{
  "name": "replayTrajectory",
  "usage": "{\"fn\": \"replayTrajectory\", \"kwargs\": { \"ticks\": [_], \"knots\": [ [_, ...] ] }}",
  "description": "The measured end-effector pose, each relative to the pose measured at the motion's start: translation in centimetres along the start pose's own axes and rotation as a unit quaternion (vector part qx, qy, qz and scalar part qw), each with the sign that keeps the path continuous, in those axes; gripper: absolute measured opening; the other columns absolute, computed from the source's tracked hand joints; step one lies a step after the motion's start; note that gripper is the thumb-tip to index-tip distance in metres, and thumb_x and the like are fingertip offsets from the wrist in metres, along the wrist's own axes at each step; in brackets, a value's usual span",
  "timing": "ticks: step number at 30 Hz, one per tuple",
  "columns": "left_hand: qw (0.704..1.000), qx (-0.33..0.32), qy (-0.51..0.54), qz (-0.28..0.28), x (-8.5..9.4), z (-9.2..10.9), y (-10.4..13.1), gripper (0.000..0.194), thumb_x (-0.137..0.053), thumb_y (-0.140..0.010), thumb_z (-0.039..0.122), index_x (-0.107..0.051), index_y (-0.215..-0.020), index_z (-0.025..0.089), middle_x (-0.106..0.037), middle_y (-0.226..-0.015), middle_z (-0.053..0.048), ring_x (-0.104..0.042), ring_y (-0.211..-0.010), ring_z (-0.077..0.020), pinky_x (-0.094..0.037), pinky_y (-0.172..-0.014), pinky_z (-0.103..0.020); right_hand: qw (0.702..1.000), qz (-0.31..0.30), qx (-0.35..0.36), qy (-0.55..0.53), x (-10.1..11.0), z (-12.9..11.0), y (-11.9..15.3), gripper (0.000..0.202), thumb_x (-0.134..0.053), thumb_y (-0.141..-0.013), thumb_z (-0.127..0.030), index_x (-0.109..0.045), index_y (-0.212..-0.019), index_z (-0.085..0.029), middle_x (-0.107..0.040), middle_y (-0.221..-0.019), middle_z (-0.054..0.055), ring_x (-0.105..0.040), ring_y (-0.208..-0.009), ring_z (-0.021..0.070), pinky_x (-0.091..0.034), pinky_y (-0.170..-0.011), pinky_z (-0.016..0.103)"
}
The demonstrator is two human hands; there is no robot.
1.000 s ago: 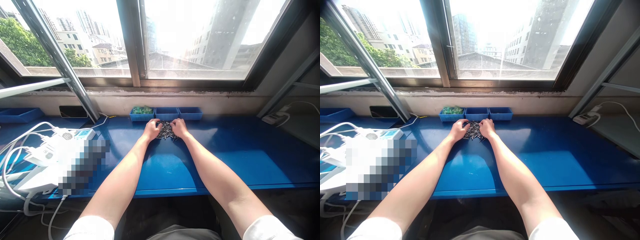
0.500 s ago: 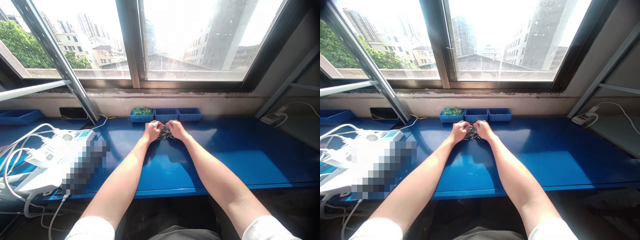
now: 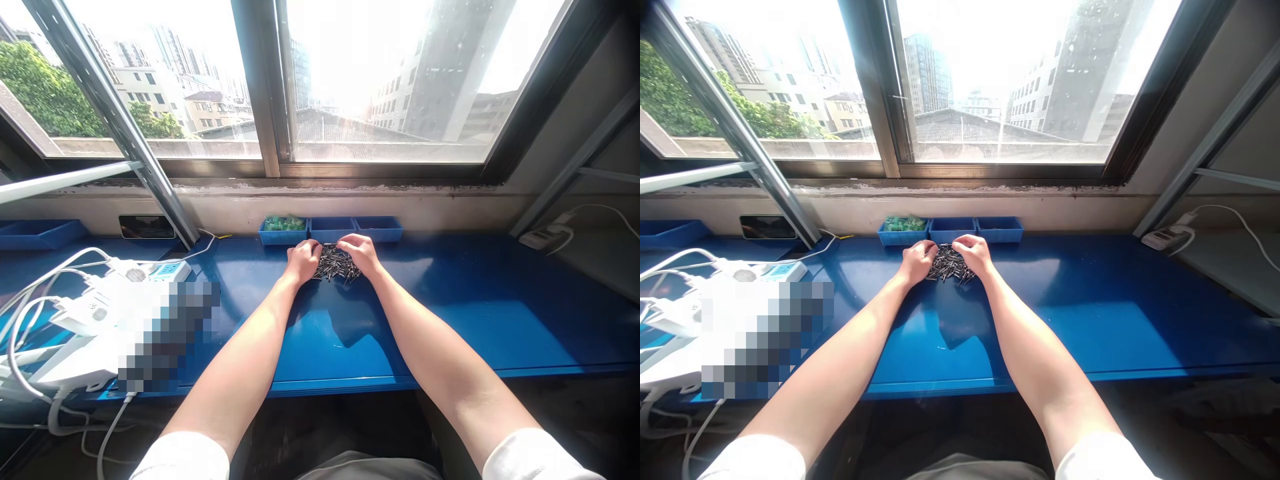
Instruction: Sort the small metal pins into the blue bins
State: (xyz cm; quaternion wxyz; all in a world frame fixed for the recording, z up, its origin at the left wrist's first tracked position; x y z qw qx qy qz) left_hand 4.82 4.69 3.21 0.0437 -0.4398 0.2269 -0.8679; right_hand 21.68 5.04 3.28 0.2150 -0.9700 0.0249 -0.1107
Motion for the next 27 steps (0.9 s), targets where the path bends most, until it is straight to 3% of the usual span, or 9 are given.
{"fn": "replayTrajectory", "kwargs": {
  "ticks": [6,12,16,19,22,27],
  "knots": [
    [0.999,0.028,-0.022,0.004,0.0,-1.2,-0.3,0.028,-0.041,-0.086,0.036,-0.063,-0.098,0.022,-0.066,-0.107,-0.006,-0.058,-0.103,-0.0233,-0.040,-0.091,-0.034,0.982,0.123,0.006,0.141,2.8,-0.2,-0.1,0.028,-0.056,-0.071,-0.030,-0.068,-0.093,-0.019,-0.070,-0.092,0.003,-0.060,-0.086,0.0188,-0.047,-0.084,0.032],
    [0.999,0.024,-0.027,0.001,0.0,-1.1,-0.3,0.026,-0.043,-0.084,0.032,-0.063,-0.098,0.022,-0.065,-0.107,-0.007,-0.058,-0.102,-0.0246,-0.040,-0.092,-0.037,0.953,0.166,-0.006,0.253,4.5,0.2,-0.5,0.043,-0.050,-0.073,-0.025,-0.061,-0.114,-0.019,-0.065,-0.107,0.005,-0.049,-0.111,0.0223,-0.038,-0.098,0.035],
    [0.999,0.022,-0.028,-0.002,0.1,-1.0,-0.3,0.027,-0.044,-0.084,0.032,-0.063,-0.100,0.021,-0.065,-0.108,-0.007,-0.058,-0.102,-0.0244,-0.040,-0.092,-0.036,0.947,0.154,-0.061,0.275,5.0,1.3,-0.6,0.056,-0.051,-0.071,-0.024,-0.051,-0.127,-0.019,-0.059,-0.118,0.008,-0.039,-0.120,0.0270,-0.033,-0.101,0.043],
    [0.999,0.023,-0.034,-0.006,-0.1,-1.2,-0.3,0.027,-0.044,-0.084,0.031,-0.063,-0.100,0.021,-0.065,-0.108,-0.007,-0.058,-0.102,-0.0245,-0.040,-0.091,-0.036,0.945,0.116,-0.107,0.286,4.7,2.4,-0.7,0.070,-0.055,-0.069,-0.027,-0.039,-0.136,-0.027,-0.038,-0.142,0.007,-0.033,-0.123,0.0318,-0.032,-0.098,0.048],
    [0.999,0.019,-0.038,-0.011,-0.3,-1.4,-0.3,0.028,-0.044,-0.084,0.033,-0.063,-0.101,0.021,-0.065,-0.108,-0.007,-0.058,-0.102,-0.0243,-0.041,-0.091,-0.035,0.940,0.098,-0.131,0.300,4.4,2.9,-0.5,0.075,-0.057,-0.068,-0.030,-0.032,-0.139,-0.031,-0.020,-0.151,0.005,-0.028,-0.125,0.0338,-0.032,-0.096,0.049],
    [0.999,0.013,-0.046,-0.024,-0.6,-1.4,-0.4,0.031,-0.046,-0.083,0.035,-0.063,-0.104,0.019,-0.064,-0.109,-0.008,-0.058,-0.101,-0.0243,-0.042,-0.090,-0.034,0.940,0.098,-0.113,0.307,4.2,2.3,-0.5,0.076,-0.056,-0.069,-0.030,-0.029,-0.141,-0.027,-0.018,-0.151,0.006,-0.026,-0.126,0.0333,-0.032,-0.097,0.048]
  ]
}}
Point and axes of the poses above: each hand's wrist, its own y-axis away from the middle knuckle, its own x-axis out of the back of the hand, z = x × y, the point moved 8 cm from there along -y, towards the middle knuckle
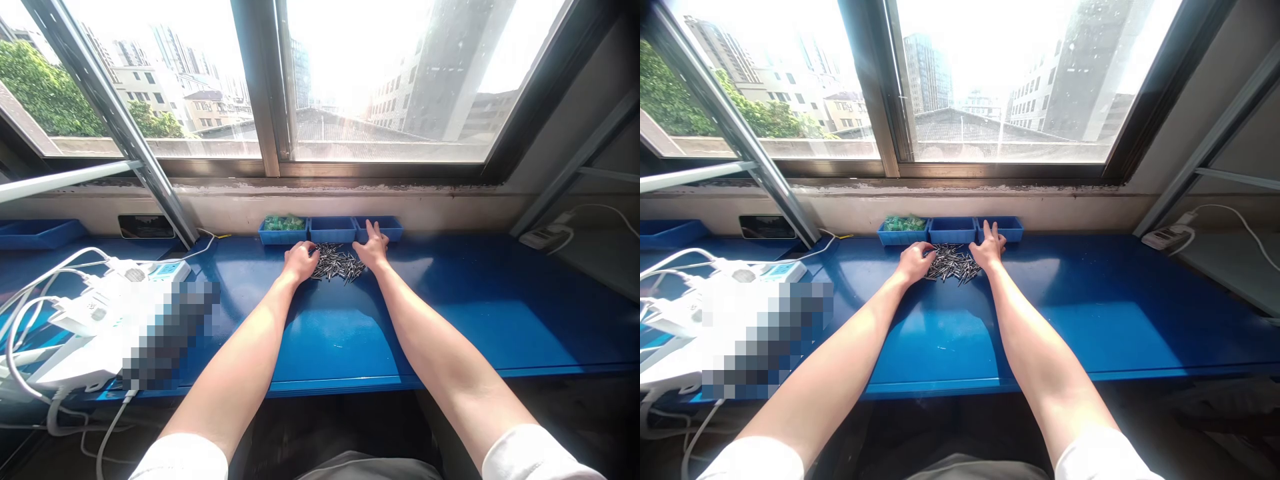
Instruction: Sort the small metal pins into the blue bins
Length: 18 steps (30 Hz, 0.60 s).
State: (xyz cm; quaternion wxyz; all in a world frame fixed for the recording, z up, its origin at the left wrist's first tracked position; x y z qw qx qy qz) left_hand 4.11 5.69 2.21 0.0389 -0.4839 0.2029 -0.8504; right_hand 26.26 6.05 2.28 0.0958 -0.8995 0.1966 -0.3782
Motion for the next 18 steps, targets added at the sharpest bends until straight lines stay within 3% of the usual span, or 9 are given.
{"fn": "replayTrajectory", "kwargs": {
  "ticks": [4,8,10,14,18],
  "knots": [
    [1.000,-0.001,-0.004,-0.007,0.0,0.1,0.0,0.032,-0.046,-0.083,0.037,-0.063,-0.103,0.019,-0.064,-0.110,-0.008,-0.058,-0.102,-0.0248,-0.042,-0.089,-0.035,0.999,0.025,0.026,-0.008,0.3,-0.6,0.2,0.069,-0.057,-0.069,-0.031,-0.039,-0.135,-0.021,-0.034,-0.142,0.010,-0.029,-0.125,0.0317,-0.032,-0.098,0.046],
    [1.000,-0.010,0.006,0.003,-0.1,0.2,0.1,0.029,-0.048,-0.082,0.036,-0.065,-0.100,0.020,-0.066,-0.107,-0.008,-0.059,-0.101,-0.0241,-0.043,-0.089,-0.034,0.996,-0.016,0.088,-0.016,-0.7,-2.1,0.9,0.034,-0.055,-0.073,-0.035,-0.064,-0.102,-0.019,-0.058,-0.111,0.009,-0.043,-0.111,0.0266,-0.036,-0.096,0.039],
    [0.999,-0.022,0.025,0.014,0.0,0.5,0.1,0.027,-0.049,-0.082,0.033,-0.066,-0.097,0.019,-0.066,-0.104,-0.008,-0.060,-0.098,-0.0233,-0.044,-0.089,-0.033,0.991,-0.062,0.122,-0.002,-1.8,-3.0,1.4,0.031,-0.056,-0.074,-0.041,-0.066,-0.095,-0.021,-0.060,-0.105,0.008,-0.046,-0.107,0.0266,-0.037,-0.093,0.039],
    [0.994,-0.062,0.078,0.045,0.8,1.6,0.5,0.023,-0.049,-0.082,0.029,-0.066,-0.094,0.019,-0.067,-0.099,-0.006,-0.061,-0.095,-0.0194,-0.045,-0.088,-0.028,0.976,-0.129,0.159,0.068,-4.1,-3.6,2.4,0.040,-0.059,-0.072,-0.051,-0.067,-0.099,-0.022,-0.058,-0.107,0.009,-0.045,-0.109,0.0297,-0.037,-0.091,0.042],
    [0.987,-0.102,0.094,0.083,2.0,3.0,0.9,0.025,-0.044,-0.086,0.029,-0.065,-0.092,0.019,-0.066,-0.097,-0.005,-0.060,-0.093,-0.0169,-0.045,-0.088,-0.026,0.969,-0.141,0.182,0.091,-4.9,-3.8,2.6,0.032,-0.057,-0.076,-0.046,-0.068,-0.094,-0.022,-0.060,-0.106,0.009,-0.048,-0.104,0.0278,-0.038,-0.088,0.040]
  ]
}}
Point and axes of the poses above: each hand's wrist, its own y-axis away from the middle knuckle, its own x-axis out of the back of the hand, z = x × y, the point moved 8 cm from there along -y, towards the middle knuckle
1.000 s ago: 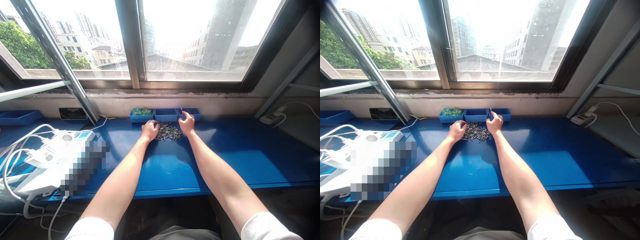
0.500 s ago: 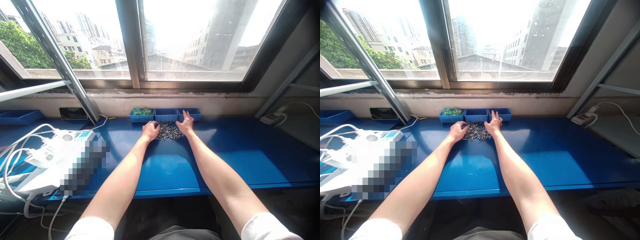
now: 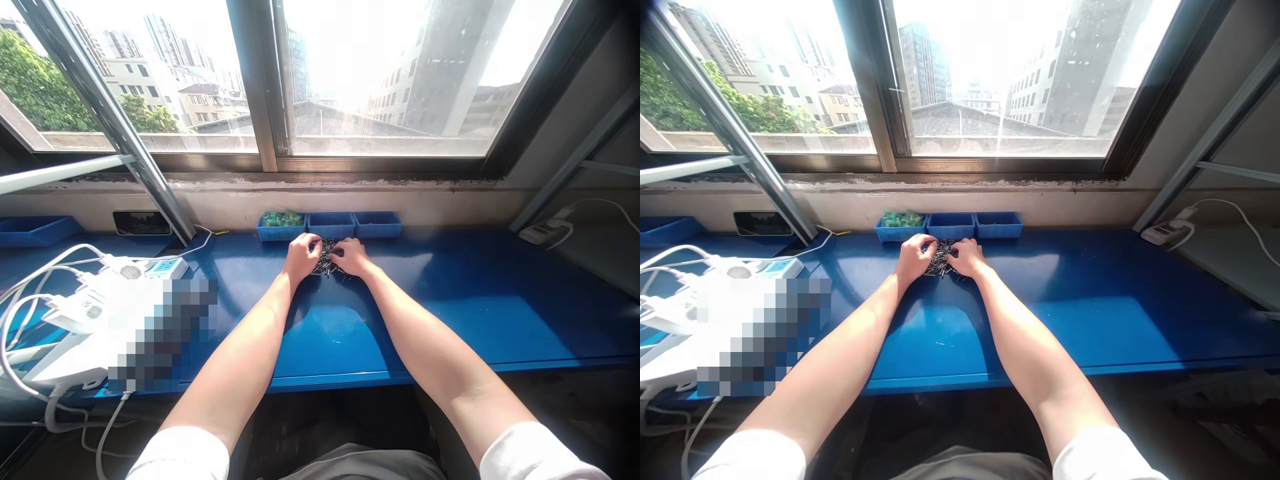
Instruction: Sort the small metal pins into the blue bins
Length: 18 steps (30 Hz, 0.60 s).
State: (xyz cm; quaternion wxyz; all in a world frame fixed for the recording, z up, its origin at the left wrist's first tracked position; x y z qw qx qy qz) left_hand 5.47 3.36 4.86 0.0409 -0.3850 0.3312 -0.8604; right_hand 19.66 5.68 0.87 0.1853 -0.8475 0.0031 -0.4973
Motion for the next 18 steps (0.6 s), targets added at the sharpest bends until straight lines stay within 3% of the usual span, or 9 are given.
{"fn": "replayTrajectory", "kwargs": {
  "ticks": [4,8,11,14,18],
  "knots": [
    [1.000,0.001,-0.030,-0.002,0.1,0.6,-0.2,0.028,-0.043,-0.086,0.033,-0.062,-0.100,0.018,-0.065,-0.103,-0.007,-0.058,-0.098,-0.0190,-0.043,-0.090,-0.029,0.999,0.011,0.029,-0.022,0.2,-0.3,0.0,0.025,-0.056,-0.079,-0.041,-0.070,-0.089,-0.022,-0.064,-0.097,0.007,-0.054,-0.096,0.0228,-0.040,-0.084,0.034],
    [0.974,0.132,-0.176,-0.052,-0.4,-1.9,0.1,0.038,-0.046,-0.082,0.043,-0.062,-0.102,0.015,-0.064,-0.105,-0.016,-0.056,-0.103,-0.0307,-0.041,-0.090,-0.042,0.998,0.027,0.049,-0.043,0.5,-0.4,0.0,0.018,-0.055,-0.082,-0.031,-0.071,-0.083,-0.023,-0.066,-0.091,0.004,-0.057,-0.088,0.0183,-0.041,-0.081,0.029],
    [0.940,0.228,-0.250,-0.036,0.5,-4.2,0.9,0.052,-0.045,-0.080,0.054,-0.062,-0.101,0.011,-0.060,-0.112,-0.023,-0.047,-0.115,-0.0396,-0.035,-0.093,-0.052,0.997,0.027,0.046,-0.049,0.5,-0.4,0.0,0.017,-0.055,-0.082,-0.030,-0.071,-0.084,-0.022,-0.066,-0.091,0.004,-0.058,-0.088,0.0179,-0.041,-0.081,0.029],
    [0.927,0.288,-0.235,-0.043,0.5,-6.2,1.5,0.066,-0.042,-0.076,0.064,-0.059,-0.109,0.010,-0.047,-0.131,-0.025,-0.028,-0.130,-0.0428,-0.027,-0.099,-0.055,0.998,0.022,0.027,-0.043,0.5,-0.3,0.1,0.022,-0.055,-0.082,-0.036,-0.070,-0.088,-0.021,-0.064,-0.097,0.007,-0.056,-0.095,0.0207,-0.041,-0.083,0.032],
    [0.928,0.314,-0.178,-0.089,-0.8,-7.5,1.6,0.079,-0.033,-0.076,0.071,-0.055,-0.117,0.007,-0.040,-0.137,-0.026,-0.025,-0.133,-0.0404,-0.024,-0.103,-0.052,0.999,0.003,0.024,-0.036,0.3,-0.5,0.2,0.032,-0.055,-0.080,-0.047,-0.070,-0.088,-0.020,-0.062,-0.103,0.009,-0.050,-0.104,0.0256,-0.039,-0.088,0.036]
  ]
}}
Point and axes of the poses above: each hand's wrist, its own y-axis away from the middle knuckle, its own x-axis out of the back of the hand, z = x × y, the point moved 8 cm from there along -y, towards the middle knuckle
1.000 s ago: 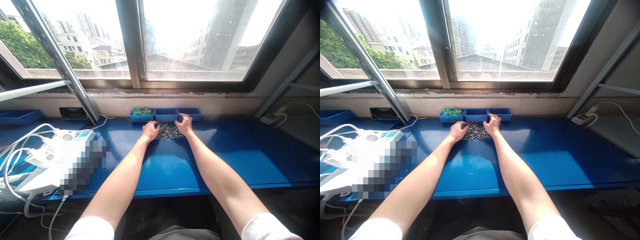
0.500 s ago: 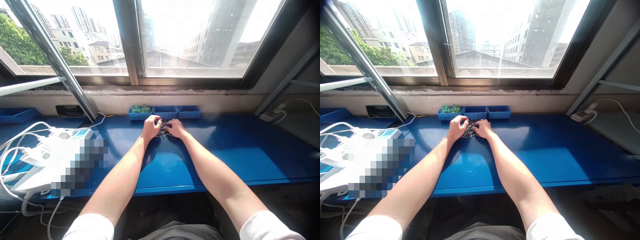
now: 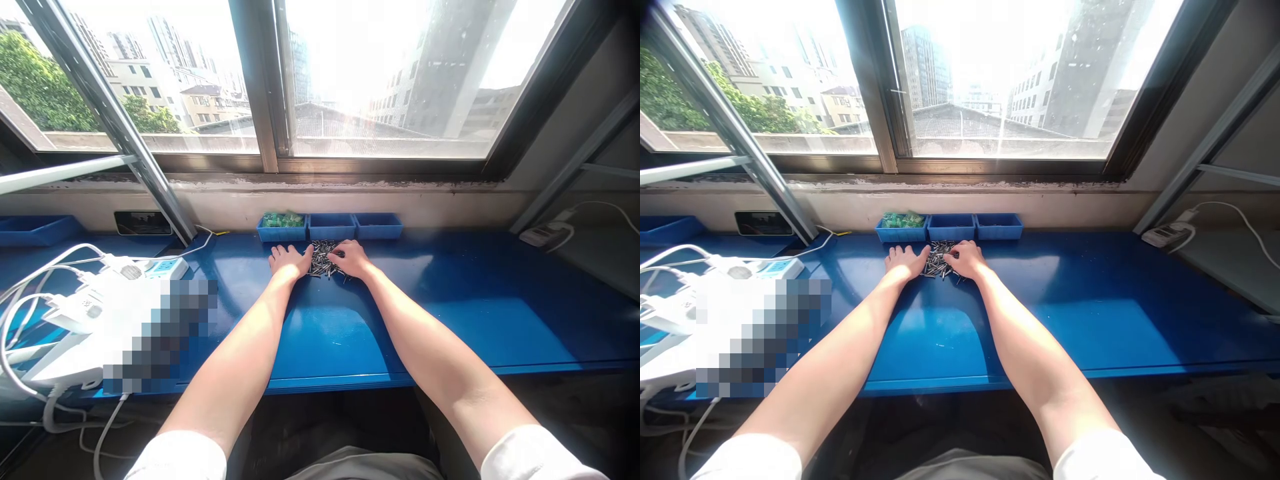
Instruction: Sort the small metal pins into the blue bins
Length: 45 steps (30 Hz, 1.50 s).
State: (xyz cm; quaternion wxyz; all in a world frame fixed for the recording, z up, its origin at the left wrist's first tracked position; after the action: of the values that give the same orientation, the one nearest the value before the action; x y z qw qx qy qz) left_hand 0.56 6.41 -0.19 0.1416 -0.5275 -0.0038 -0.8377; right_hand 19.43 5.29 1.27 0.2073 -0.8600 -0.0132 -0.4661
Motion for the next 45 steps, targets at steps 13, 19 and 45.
{"fn": "replayTrajectory", "kwargs": {
  "ticks": [13,19,45],
  "knots": [
    [0.951,-0.272,0.127,0.079,1.6,6.2,2.9,0.033,-0.048,-0.084,0.040,-0.062,-0.105,0.019,-0.061,-0.117,-0.008,-0.052,-0.113,-0.0234,-0.035,-0.099,-0.035,1.000,-0.018,-0.020,-0.010,-0.3,0.3,-0.4,0.016,-0.060,-0.076,-0.037,-0.066,-0.080,-0.022,-0.060,-0.095,0.005,-0.051,-0.097,0.0233,-0.039,-0.082,0.034],
    [0.943,-0.306,0.090,0.091,1.8,6.4,3.3,0.024,-0.051,-0.083,0.038,-0.066,-0.094,0.023,-0.064,-0.112,-0.003,-0.054,-0.110,-0.0219,-0.035,-0.099,-0.035,0.998,0.011,0.002,-0.064,0.2,0.3,-0.3,0.014,-0.063,-0.075,-0.034,-0.068,-0.076,-0.021,-0.062,-0.089,0.004,-0.051,-0.091,0.0210,-0.040,-0.079,0.032],
    [0.900,-0.397,0.147,0.105,2.9,7.9,4.8,0.012,-0.055,-0.085,0.026,-0.063,-0.092,0.021,-0.068,-0.091,-0.002,-0.062,-0.087,-0.0166,-0.042,-0.082,-0.029,0.908,0.155,-0.066,-0.384,2.3,0.7,-0.2,0.043,-0.058,-0.070,-0.061,-0.054,-0.065,-0.019,-0.066,-0.062,0.004,-0.055,-0.055,0.0139,-0.046,-0.058,0.027]
  ]
}}
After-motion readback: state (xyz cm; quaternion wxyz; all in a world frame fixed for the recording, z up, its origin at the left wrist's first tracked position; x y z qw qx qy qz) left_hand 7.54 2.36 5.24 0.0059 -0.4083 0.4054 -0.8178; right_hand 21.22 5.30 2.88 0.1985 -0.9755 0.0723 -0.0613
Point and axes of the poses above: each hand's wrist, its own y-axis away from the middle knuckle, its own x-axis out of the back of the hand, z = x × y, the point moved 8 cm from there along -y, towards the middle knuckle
